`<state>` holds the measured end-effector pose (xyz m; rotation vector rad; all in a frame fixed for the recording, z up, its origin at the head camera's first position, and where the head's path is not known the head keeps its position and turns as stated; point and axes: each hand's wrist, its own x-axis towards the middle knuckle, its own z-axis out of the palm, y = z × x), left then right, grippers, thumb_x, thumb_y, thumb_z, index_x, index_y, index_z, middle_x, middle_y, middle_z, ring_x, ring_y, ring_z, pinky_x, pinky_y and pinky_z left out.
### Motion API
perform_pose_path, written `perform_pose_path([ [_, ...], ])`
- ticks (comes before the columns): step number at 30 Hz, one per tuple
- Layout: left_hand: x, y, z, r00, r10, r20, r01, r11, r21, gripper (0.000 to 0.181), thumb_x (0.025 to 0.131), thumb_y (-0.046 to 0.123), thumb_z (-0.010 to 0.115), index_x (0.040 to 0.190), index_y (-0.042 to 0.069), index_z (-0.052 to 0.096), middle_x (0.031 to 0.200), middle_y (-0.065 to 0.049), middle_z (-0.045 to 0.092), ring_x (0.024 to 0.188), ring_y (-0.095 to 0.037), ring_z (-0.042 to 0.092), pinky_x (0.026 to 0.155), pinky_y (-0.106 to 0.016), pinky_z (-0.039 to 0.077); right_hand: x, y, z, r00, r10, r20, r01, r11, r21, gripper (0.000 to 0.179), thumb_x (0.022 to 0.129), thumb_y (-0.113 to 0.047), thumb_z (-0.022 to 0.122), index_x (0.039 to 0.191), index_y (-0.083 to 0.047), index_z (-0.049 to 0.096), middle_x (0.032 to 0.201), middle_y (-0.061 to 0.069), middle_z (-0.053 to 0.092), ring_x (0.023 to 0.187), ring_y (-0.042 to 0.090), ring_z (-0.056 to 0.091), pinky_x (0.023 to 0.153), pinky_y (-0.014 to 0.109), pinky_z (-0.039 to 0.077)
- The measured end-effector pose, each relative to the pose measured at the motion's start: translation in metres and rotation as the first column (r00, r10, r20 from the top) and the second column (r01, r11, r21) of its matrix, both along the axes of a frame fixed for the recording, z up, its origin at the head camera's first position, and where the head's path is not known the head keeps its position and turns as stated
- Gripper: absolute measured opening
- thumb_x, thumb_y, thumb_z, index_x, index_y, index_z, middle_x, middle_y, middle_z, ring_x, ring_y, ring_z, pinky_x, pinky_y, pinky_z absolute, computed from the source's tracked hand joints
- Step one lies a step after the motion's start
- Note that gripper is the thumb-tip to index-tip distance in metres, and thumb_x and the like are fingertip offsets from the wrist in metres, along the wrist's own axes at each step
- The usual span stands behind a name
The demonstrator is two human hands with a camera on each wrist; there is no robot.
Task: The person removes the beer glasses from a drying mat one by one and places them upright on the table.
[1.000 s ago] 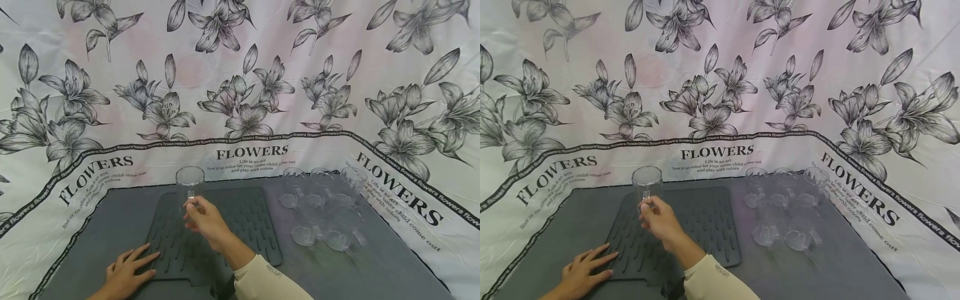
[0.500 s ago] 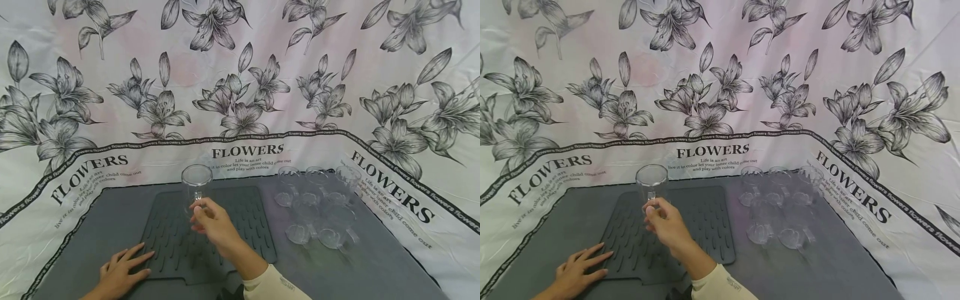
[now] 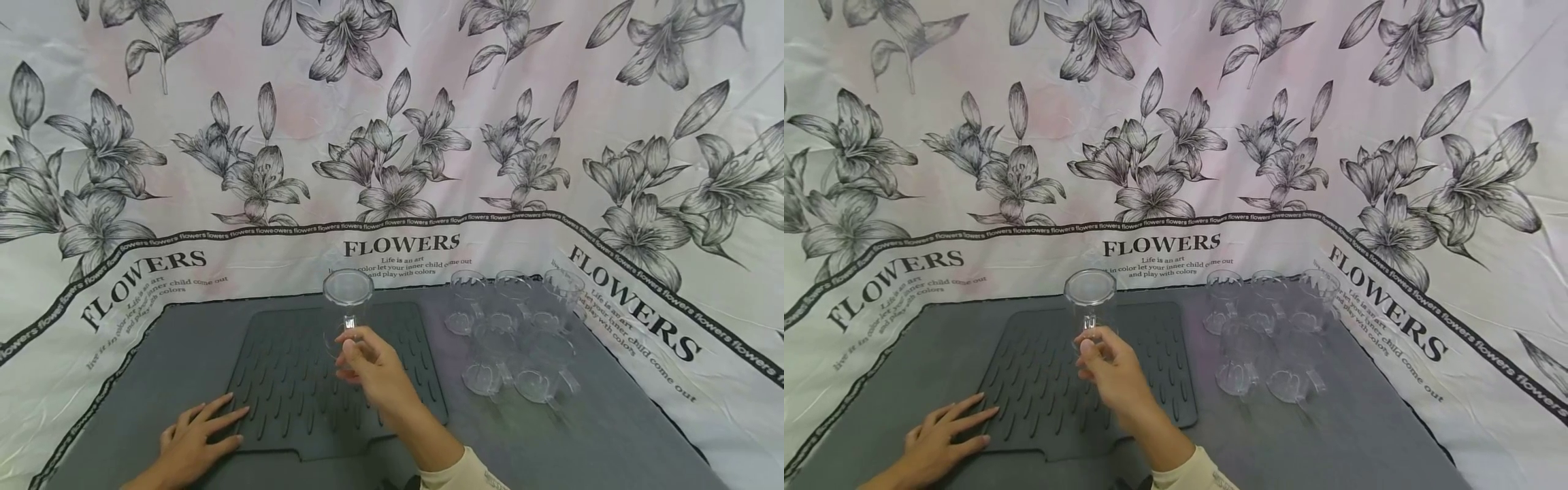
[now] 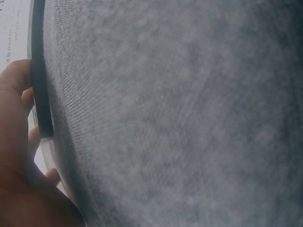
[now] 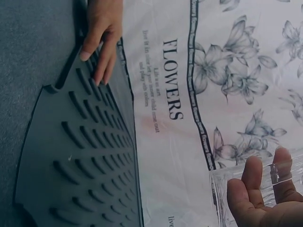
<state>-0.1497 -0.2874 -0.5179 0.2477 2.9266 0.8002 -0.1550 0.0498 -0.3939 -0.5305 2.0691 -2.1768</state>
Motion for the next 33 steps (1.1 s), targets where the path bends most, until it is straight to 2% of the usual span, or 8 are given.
perform_pose_path([
  [8,-0.005,0.004,0.004,0.996,-0.036,-0.079,0.036,0.999,0.009,0.057,0.084,0.059,0.064,0.129,0.023,0.065,0.147,-0.012,0.039,0.126,-0.053,0.024,0.084,-0.068,0.018,0.003,0.020,-0.001,0.998,-0.055,-0.044,0.054,0.998,-0.021,0.032,0.102,-0.031,0.051,0.121,-0.006,0.056,0.096,0.014,0.058,0.096,0.030,0.061,0.088,0.044,0.049],
  [17,0.003,0.004,0.004,0.999,-0.027,0.023,0.027,1.000,0.008,0.057,0.085,0.055,0.065,0.131,0.021,0.063,0.148,-0.015,0.036,0.126,-0.054,0.022,0.082,-0.069,0.019,0.011,0.039,-0.006,0.994,-0.103,-0.042,0.102,0.994,-0.044,0.035,0.101,-0.029,0.053,0.116,0.002,0.057,0.092,0.017,0.055,0.095,0.035,0.057,0.090,0.043,0.049],
  [26,0.002,0.001,0.002,1.000,-0.013,0.017,0.013,1.000,-0.008,0.061,0.084,0.061,0.063,0.131,0.022,0.063,0.148,-0.014,0.036,0.125,-0.054,0.023,0.082,-0.069,0.020,0.014,0.057,-0.007,0.980,-0.192,-0.044,0.188,0.979,-0.074,0.030,0.100,-0.024,0.056,0.115,0.000,0.061,0.085,0.015,0.054,0.086,0.029,0.058,0.085,0.044,0.050],
  [33,0.001,-0.001,0.001,1.000,-0.010,0.017,0.010,1.000,-0.002,0.061,0.084,0.061,0.062,0.131,0.022,0.063,0.148,-0.014,0.035,0.126,-0.053,0.023,0.082,-0.069,0.020,0.015,0.068,-0.004,0.969,-0.237,-0.075,0.234,0.971,-0.041,0.026,0.099,-0.023,0.057,0.120,-0.008,0.063,0.085,0.014,0.054,0.086,0.034,0.056,0.079,0.041,0.049],
])
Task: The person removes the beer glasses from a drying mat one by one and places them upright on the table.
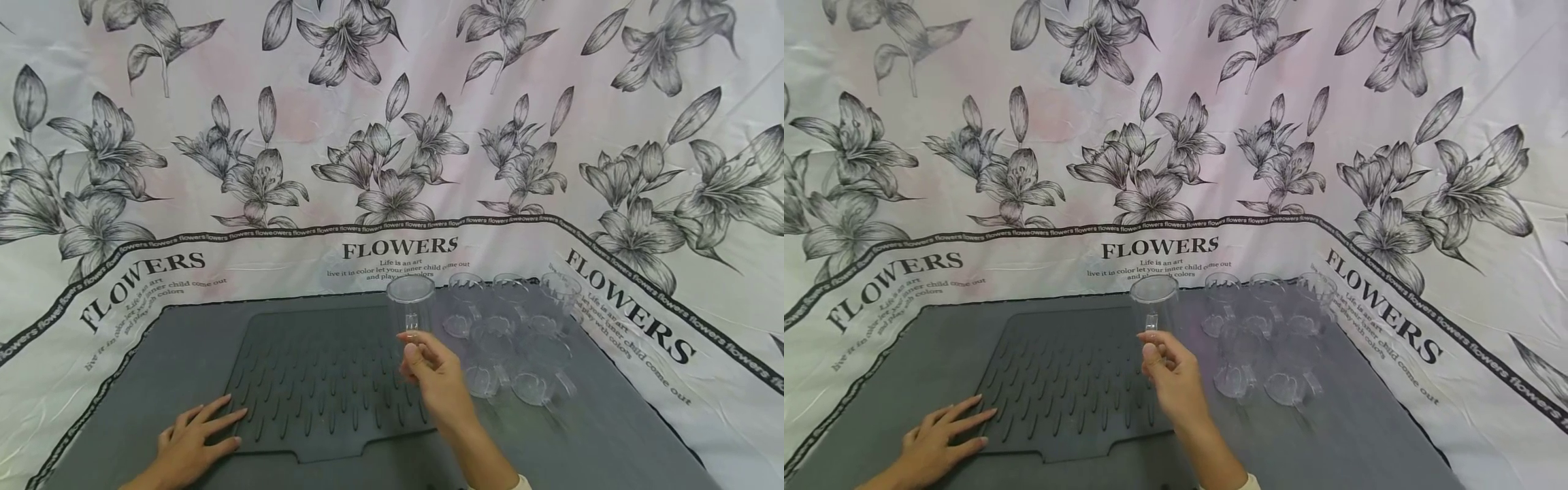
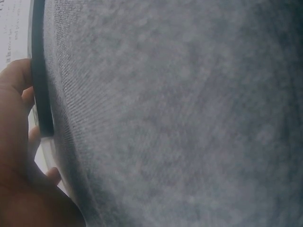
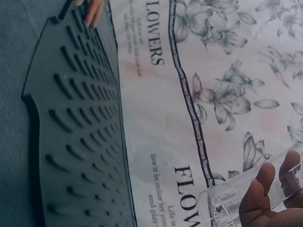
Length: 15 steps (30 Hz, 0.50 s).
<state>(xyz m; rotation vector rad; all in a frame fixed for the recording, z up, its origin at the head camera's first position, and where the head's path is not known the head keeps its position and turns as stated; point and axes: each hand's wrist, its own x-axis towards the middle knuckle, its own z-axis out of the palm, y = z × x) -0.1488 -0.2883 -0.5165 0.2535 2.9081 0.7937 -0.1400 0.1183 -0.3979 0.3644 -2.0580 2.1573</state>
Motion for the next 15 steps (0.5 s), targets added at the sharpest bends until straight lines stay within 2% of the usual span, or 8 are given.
perform_pose_path([
  [4,0.000,-0.002,-0.001,1.000,0.000,-0.004,-0.001,1.000,-0.006,0.062,0.084,0.061,0.062,0.132,0.022,0.063,0.148,-0.014,0.035,0.125,-0.052,0.024,0.081,-0.070,0.021,0.001,0.006,0.001,0.998,-0.058,-0.031,0.059,0.998,0.038,0.028,0.098,-0.026,0.058,0.118,-0.008,0.065,0.086,0.013,0.053,0.085,0.032,0.057,0.081,0.039,0.050],
  [7,-0.001,-0.002,0.000,1.000,0.000,-0.005,0.000,1.000,0.000,0.062,0.084,0.061,0.062,0.132,0.022,0.062,0.149,-0.014,0.034,0.125,-0.053,0.023,0.081,-0.070,0.020,0.002,0.010,0.003,0.993,-0.098,-0.068,0.102,0.993,0.057,0.025,0.098,-0.023,0.059,0.115,-0.006,0.067,0.089,0.013,0.054,0.086,0.029,0.059,0.083,0.041,0.051],
  [10,-0.001,-0.001,0.002,1.000,0.000,-0.007,0.000,1.000,0.003,0.062,0.084,0.061,0.063,0.132,0.022,0.062,0.149,-0.014,0.034,0.125,-0.054,0.022,0.081,-0.069,0.019,0.004,0.013,0.005,0.984,-0.136,-0.112,0.144,0.988,0.064,0.020,0.097,-0.018,0.060,0.110,-0.004,0.068,0.089,0.013,0.057,0.083,0.026,0.059,0.079,0.041,0.051],
  [15,0.000,0.001,0.003,1.000,-0.002,-0.001,0.002,1.000,0.001,0.062,0.084,0.060,0.063,0.132,0.021,0.062,0.149,-0.015,0.034,0.125,-0.054,0.022,0.081,-0.070,0.018,0.007,0.017,0.006,0.970,-0.189,-0.153,0.204,0.975,0.085,0.014,0.095,-0.016,0.064,0.103,-0.006,0.069,0.088,0.008,0.060,0.073,0.019,0.055,0.066,0.032,0.048],
])
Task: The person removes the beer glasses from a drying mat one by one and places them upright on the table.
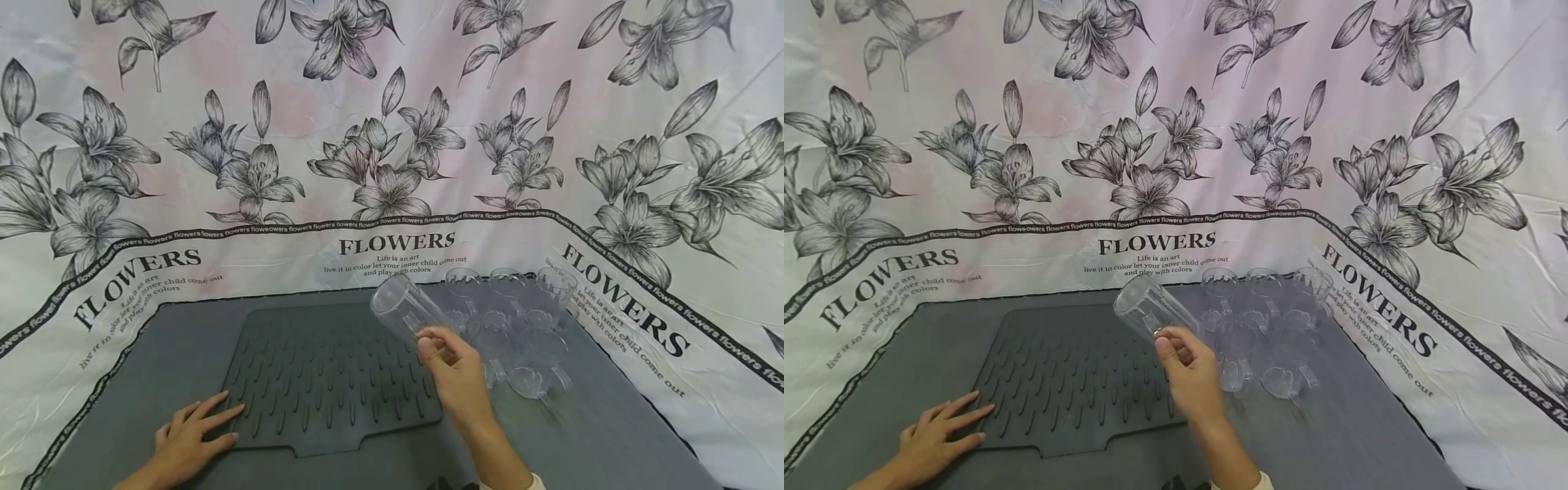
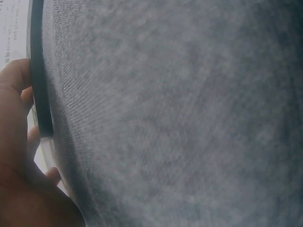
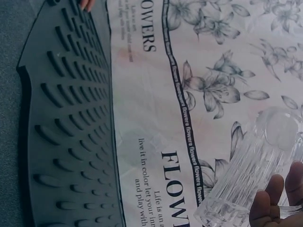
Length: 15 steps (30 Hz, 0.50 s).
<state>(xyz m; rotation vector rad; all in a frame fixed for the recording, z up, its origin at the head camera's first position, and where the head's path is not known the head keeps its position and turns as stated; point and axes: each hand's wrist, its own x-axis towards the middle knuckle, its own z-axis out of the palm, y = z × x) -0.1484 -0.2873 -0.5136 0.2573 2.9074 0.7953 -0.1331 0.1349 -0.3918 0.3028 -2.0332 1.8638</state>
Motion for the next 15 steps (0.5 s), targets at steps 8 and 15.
perform_pose_path([
  [8,0.0007,0.0015,0.0005,1.000,0.000,-0.004,0.000,1.000,-0.012,0.063,0.084,0.061,0.063,0.132,0.021,0.063,0.148,-0.015,0.034,0.125,-0.054,0.022,0.081,-0.070,0.019,0.0053,0.0016,0.0026,0.998,0.006,-0.069,-0.001,0.997,0.071,0.012,0.093,-0.015,0.067,0.102,-0.008,0.070,0.095,0.004,0.063,0.092,0.023,0.063,0.081,0.033,0.052],
  [15,-0.0007,0.0014,0.0013,1.000,0.003,0.004,-0.003,1.000,-0.020,0.063,0.084,0.062,0.063,0.132,0.021,0.062,0.149,-0.015,0.034,0.125,-0.054,0.023,0.080,-0.070,0.019,0.0078,0.0020,0.0008,0.967,0.023,-0.254,0.004,0.995,0.104,0.013,0.089,0.001,0.067,0.100,-0.005,0.070,0.093,0.006,0.061,0.091,0.020,0.060,0.085,0.027,0.049],
])
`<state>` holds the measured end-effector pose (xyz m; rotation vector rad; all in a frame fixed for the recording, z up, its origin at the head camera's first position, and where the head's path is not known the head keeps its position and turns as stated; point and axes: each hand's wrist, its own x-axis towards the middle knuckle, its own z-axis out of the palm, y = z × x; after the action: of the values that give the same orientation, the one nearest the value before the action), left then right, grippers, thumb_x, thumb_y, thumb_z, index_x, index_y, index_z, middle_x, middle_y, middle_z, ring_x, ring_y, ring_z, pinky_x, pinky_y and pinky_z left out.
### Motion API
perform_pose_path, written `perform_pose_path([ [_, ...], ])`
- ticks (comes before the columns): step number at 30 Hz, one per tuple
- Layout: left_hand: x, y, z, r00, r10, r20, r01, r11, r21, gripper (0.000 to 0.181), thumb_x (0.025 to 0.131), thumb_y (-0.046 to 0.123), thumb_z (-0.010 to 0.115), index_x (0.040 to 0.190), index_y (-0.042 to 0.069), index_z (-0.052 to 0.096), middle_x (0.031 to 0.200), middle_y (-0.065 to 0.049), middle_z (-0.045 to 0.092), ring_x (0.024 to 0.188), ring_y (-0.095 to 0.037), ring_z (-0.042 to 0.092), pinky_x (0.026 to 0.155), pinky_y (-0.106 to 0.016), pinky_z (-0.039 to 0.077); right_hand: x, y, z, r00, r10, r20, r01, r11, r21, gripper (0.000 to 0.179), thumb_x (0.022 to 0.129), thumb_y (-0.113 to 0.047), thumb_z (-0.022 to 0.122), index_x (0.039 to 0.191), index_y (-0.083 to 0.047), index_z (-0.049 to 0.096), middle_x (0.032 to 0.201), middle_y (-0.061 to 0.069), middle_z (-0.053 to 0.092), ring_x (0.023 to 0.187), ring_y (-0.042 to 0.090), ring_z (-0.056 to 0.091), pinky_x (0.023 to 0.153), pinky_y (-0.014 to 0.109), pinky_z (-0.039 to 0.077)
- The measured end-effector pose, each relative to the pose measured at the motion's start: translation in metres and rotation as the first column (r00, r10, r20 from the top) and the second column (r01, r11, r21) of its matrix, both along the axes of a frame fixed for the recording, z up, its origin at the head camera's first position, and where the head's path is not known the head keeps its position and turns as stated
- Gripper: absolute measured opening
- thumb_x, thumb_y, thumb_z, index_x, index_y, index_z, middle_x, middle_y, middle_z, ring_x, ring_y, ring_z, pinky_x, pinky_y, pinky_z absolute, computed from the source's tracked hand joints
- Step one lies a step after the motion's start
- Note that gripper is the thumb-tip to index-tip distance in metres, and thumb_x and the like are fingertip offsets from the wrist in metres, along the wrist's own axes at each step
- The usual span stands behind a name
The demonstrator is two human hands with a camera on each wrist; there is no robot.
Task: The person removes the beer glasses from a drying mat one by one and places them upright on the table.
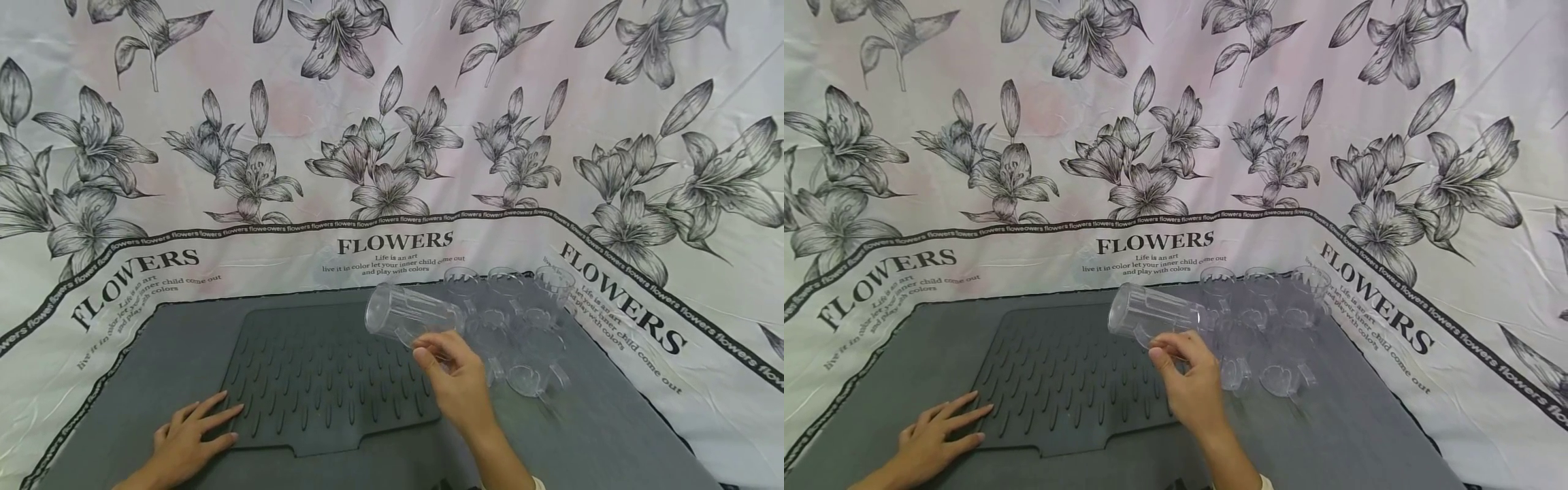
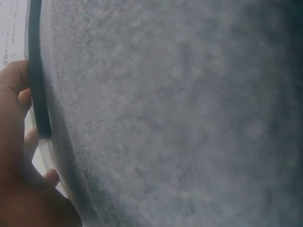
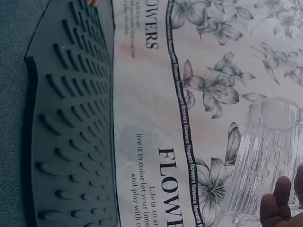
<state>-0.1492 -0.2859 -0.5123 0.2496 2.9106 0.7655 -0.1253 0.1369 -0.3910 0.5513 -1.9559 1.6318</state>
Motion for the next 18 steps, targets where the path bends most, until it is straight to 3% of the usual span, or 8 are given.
perform_pose_path([
  [5,0.000,0.003,0.004,1.000,-0.002,-0.014,0.002,1.000,-0.020,0.062,0.082,0.059,0.065,0.131,0.021,0.063,0.147,-0.015,0.037,0.123,-0.053,0.027,0.080,-0.073,0.022,0.002,0.002,-0.001,0.997,-0.007,-0.083,0.011,0.999,0.052,0.018,0.086,0.006,0.068,0.100,-0.005,0.071,0.095,0.005,0.060,0.091,0.020,0.058,0.086,0.026,0.048],
  [12,-0.004,0.012,0.018,0.999,0.017,-0.036,-0.017,1.000,0.006,0.070,0.081,0.052,0.072,0.140,0.019,0.053,0.142,-0.020,0.042,0.121,-0.053,0.028,0.078,-0.071,0.023,0.002,0.005,0.001,0.978,-0.038,-0.203,0.067,0.989,0.134,0.026,0.078,0.012,0.072,0.098,-0.005,0.071,0.091,0.005,0.057,0.086,0.021,0.059,0.081,0.028,0.049],
  [18,-0.010,0.036,0.043,0.992,-0.004,-0.122,0.010,0.999,0.049,0.070,0.086,0.047,0.070,0.146,0.023,0.043,0.141,-0.019,0.044,0.124,-0.052,0.025,0.082,-0.071,0.020,0.006,0.007,0.003,0.970,-0.035,-0.242,0.078,0.982,0.173,0.027,0.076,0.012,0.074,0.096,-0.005,0.071,0.092,0.004,0.056,0.086,0.021,0.061,0.076,0.031,0.051],
])
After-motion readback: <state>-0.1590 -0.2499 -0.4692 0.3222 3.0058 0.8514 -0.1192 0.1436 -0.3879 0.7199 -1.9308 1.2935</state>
